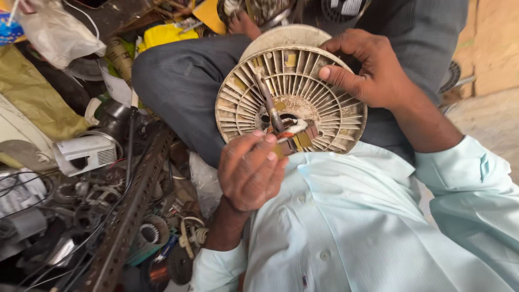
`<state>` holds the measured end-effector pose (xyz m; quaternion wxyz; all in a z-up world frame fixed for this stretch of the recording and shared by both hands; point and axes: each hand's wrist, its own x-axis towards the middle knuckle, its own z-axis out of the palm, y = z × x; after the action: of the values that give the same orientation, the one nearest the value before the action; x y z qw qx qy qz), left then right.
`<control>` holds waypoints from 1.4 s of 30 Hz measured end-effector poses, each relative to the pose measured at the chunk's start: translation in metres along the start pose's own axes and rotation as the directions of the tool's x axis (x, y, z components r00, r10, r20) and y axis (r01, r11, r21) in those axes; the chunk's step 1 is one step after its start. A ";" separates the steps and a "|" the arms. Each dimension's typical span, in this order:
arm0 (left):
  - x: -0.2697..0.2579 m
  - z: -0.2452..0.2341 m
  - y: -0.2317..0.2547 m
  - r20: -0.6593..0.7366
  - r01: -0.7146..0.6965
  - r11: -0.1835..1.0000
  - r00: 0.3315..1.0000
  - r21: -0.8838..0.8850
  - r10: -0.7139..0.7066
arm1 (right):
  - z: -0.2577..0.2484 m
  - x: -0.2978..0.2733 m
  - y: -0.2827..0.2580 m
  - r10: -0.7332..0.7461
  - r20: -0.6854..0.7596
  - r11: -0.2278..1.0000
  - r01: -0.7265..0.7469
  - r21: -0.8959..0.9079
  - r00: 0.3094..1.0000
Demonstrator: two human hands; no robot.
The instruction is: The person sits on the ground and works on a motor stator, using hands to manipulate copper windings and apply a yellow substance to the slots. The person repeatedly adjusts the stator and uses a small tool to press or clean the windings.
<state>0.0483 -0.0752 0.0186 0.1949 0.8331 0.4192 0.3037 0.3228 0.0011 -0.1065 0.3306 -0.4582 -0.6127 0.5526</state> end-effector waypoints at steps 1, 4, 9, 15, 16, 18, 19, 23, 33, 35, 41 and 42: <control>0.001 -0.001 -0.001 -0.003 0.045 0.999 0.999 0.029 -0.045 | -0.001 -0.002 -0.001 0.003 0.003 1.000 -0.003 -0.015 1.000; 0.003 0.001 -0.006 -0.017 0.080 0.996 0.997 -0.044 -0.081 | 0.000 0.007 -0.004 -0.005 0.018 1.000 0.005 -0.004 1.000; -0.003 0.003 -0.010 -0.006 0.095 0.995 0.995 -0.022 -0.095 | 0.002 0.008 -0.003 -0.008 0.039 0.990 0.003 0.141 0.999; -0.010 -0.001 -0.016 0.022 0.068 0.997 0.997 0.036 -0.069 | 0.009 0.012 -0.005 0.161 0.082 0.924 -0.179 0.337 0.984; -0.009 0.000 -0.018 0.010 0.061 0.997 0.998 0.056 -0.062 | 0.009 0.012 -0.006 0.187 0.085 0.918 -0.205 0.339 0.979; -0.005 -0.001 -0.022 -0.025 0.098 0.994 0.995 -0.039 -0.099 | 0.009 0.011 -0.008 0.243 0.088 0.904 -0.259 0.341 0.966; -0.003 -0.001 -0.024 -0.040 0.112 0.990 0.992 -0.090 -0.116 | 0.010 0.011 -0.010 0.204 0.052 0.921 -0.210 0.330 0.978; 0.000 -0.002 -0.040 -0.215 0.312 0.796 0.854 -0.518 -0.474 | 0.018 0.003 -0.018 0.138 -0.180 0.986 -0.118 0.115 0.974; -0.006 0.011 -0.081 -0.251 0.302 0.933 0.904 -0.198 -0.345 | 0.022 -0.049 -0.097 -0.189 0.042 0.979 0.191 -0.075 0.981; -0.030 -0.005 -0.054 -0.105 0.336 0.855 0.909 -0.394 -0.405 | 0.035 -0.057 -0.092 -0.167 0.023 0.984 0.168 -0.051 0.986; -0.044 -0.011 -0.015 -0.036 0.356 0.855 0.917 -0.378 -0.398 | 0.050 -0.067 -0.088 -0.231 -0.038 0.946 0.215 -0.244 0.972; -0.044 -0.014 -0.011 -0.048 0.333 0.877 0.927 -0.347 -0.371 | 0.050 -0.071 -0.091 -0.257 -0.033 0.928 0.237 -0.287 0.966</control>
<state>0.0121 -0.1038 0.0077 0.3606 0.6792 0.5167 0.3764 0.2846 -0.0804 -0.0184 0.3503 -0.4386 -0.7258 0.3977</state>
